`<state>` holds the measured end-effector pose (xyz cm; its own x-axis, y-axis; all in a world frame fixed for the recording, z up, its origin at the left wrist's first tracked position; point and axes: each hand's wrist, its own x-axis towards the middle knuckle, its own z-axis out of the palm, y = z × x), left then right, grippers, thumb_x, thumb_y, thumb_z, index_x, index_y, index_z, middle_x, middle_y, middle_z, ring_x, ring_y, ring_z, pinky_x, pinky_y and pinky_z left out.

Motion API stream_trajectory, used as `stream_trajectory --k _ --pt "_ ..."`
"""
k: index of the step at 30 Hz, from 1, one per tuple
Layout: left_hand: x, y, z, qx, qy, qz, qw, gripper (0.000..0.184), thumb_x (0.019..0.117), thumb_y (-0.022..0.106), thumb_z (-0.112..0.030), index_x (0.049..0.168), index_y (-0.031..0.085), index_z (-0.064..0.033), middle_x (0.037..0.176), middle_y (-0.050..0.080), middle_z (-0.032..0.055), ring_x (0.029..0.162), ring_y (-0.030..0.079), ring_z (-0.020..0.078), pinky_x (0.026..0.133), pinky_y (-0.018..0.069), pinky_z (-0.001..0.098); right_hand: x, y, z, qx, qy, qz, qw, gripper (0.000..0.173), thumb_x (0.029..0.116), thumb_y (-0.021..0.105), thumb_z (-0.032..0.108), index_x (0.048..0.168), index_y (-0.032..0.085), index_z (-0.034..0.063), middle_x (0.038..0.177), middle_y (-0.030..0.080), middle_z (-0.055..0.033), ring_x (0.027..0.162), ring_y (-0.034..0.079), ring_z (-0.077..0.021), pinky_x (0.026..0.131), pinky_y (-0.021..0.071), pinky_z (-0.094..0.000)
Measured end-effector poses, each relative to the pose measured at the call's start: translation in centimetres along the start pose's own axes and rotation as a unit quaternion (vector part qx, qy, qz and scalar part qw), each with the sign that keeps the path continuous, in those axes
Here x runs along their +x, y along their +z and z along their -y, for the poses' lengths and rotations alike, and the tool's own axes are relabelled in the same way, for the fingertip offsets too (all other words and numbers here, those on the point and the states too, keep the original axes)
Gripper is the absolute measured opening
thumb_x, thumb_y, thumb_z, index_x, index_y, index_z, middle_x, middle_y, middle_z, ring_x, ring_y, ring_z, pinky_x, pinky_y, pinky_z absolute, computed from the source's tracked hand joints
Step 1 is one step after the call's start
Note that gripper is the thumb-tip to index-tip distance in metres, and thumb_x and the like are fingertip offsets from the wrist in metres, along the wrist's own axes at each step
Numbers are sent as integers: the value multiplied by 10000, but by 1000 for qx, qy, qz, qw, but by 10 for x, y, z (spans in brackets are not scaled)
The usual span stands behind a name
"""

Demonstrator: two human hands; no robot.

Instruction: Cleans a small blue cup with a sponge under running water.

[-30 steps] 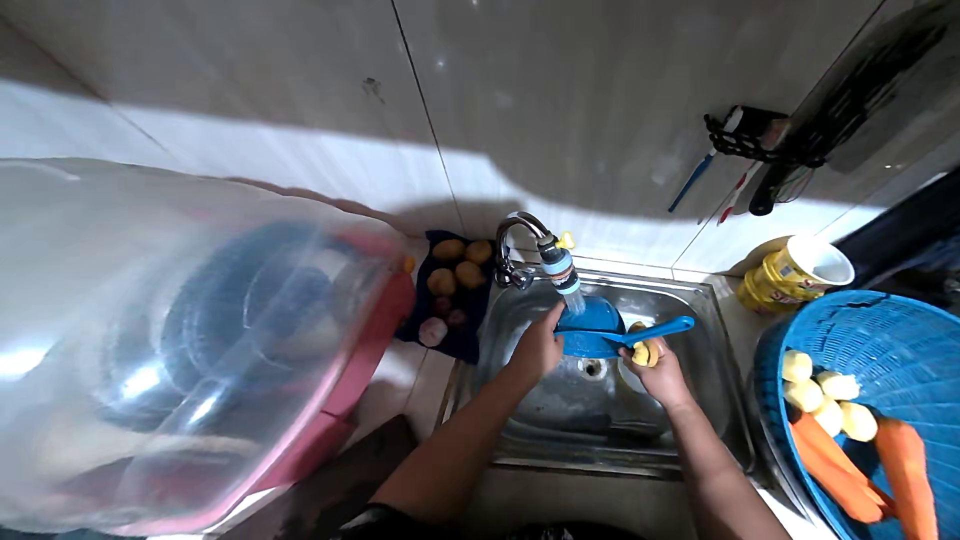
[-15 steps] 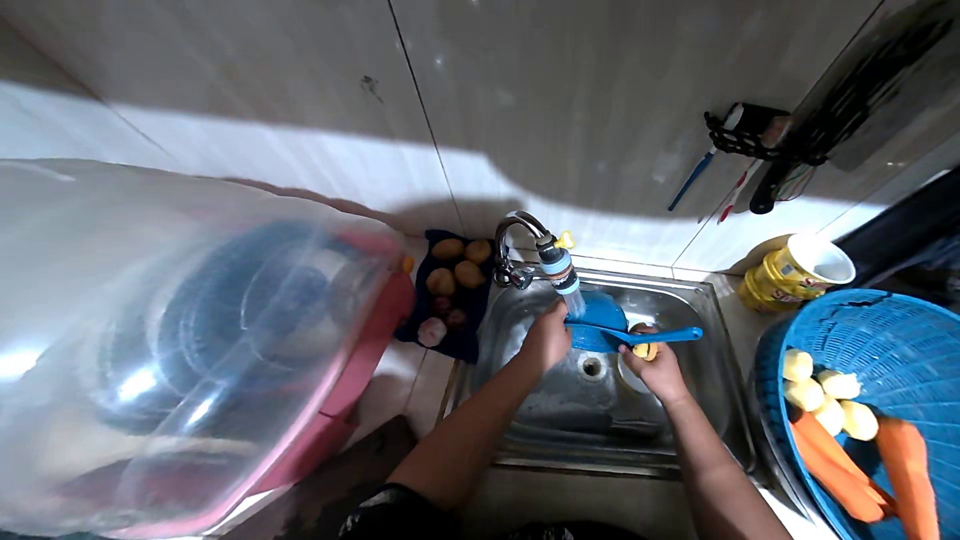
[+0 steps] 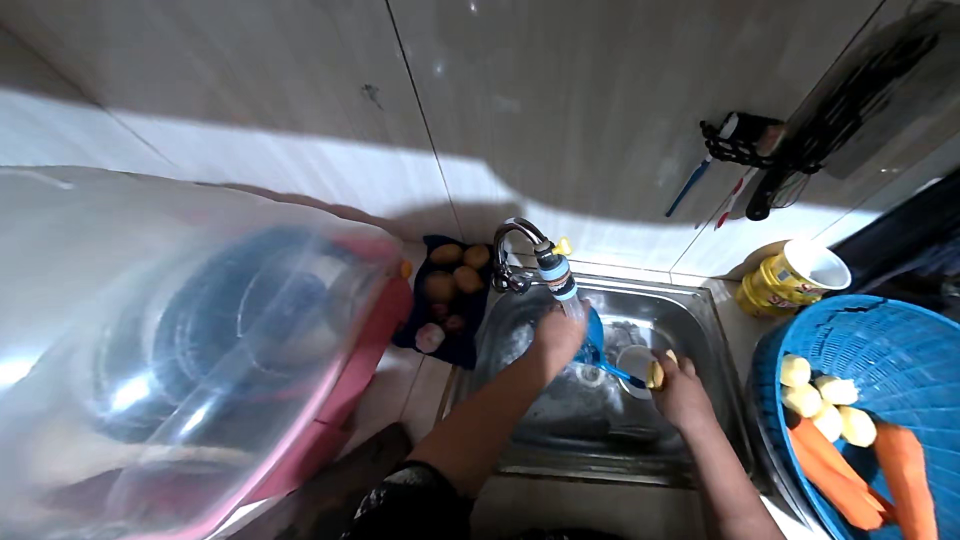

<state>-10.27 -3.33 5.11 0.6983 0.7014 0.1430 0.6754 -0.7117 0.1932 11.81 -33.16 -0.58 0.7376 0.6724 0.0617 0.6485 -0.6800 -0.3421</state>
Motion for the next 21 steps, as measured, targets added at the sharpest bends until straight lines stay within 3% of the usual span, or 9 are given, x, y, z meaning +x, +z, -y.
stream_trajectory --k 3,5,7,9,12,17,21 --pt "-18 -39 -29 -29 79 -6 996 723 904 648 -67 1534 439 -354 1623 408 -23 1436 469 220 1087 509 457 -17 2 12 -61 -74 8 995 860 536 889 644 1313 556 492 1325 579 -79 1065 636 -336 746 580 -621" --pt "-31 -54 -35 -43 128 -28 990 783 863 712 -72 1544 435 -343 1629 396 -66 1468 424 178 1114 489 420 -25 16 18 -94 -109 10 989 746 538 847 689 1199 623 424 1237 625 -41 1080 626 -326 770 553 -645" --pt "-42 -60 -29 -92 162 -60 981 727 855 751 -111 1505 499 -319 1603 429 -95 1471 410 127 1154 454 370 -34 30 27 -110 -128 11 986 584 601 822 601 1111 652 374 1150 653 2 1040 639 -280 769 558 -607" --pt "-52 -65 -17 -166 176 -94 966 576 839 781 -113 1368 620 -274 1508 525 -83 1416 467 112 1175 434 350 -41 45 34 -96 -131 22 987 512 627 839 499 1081 660 344 1125 657 17 994 658 -240 750 591 -543" --pt "-63 -70 2 -216 156 -138 954 440 772 822 -119 1177 690 -231 1343 612 -37 1328 523 138 1154 443 345 -47 62 35 -63 -136 20 988 515 626 853 420 1094 654 337 1158 651 30 988 663 -200 739 611 -485" --pt "-68 -65 39 -203 64 -150 966 502 812 768 -116 1270 650 -285 1375 592 -21 1301 545 132 1085 500 327 -48 71 25 -54 -157 13 986 528 667 848 395 1156 660 335 1209 645 14 1044 658 -198 800 612 -468" --pt "-61 -53 57 -216 12 -130 968 602 758 804 -130 1305 614 -296 1412 564 -23 1327 523 126 1079 505 331 -43 75 18 -59 -165 -1 985 513 662 846 448 1124 656 332 1200 638 7 1051 652 -207 792 608 -478"
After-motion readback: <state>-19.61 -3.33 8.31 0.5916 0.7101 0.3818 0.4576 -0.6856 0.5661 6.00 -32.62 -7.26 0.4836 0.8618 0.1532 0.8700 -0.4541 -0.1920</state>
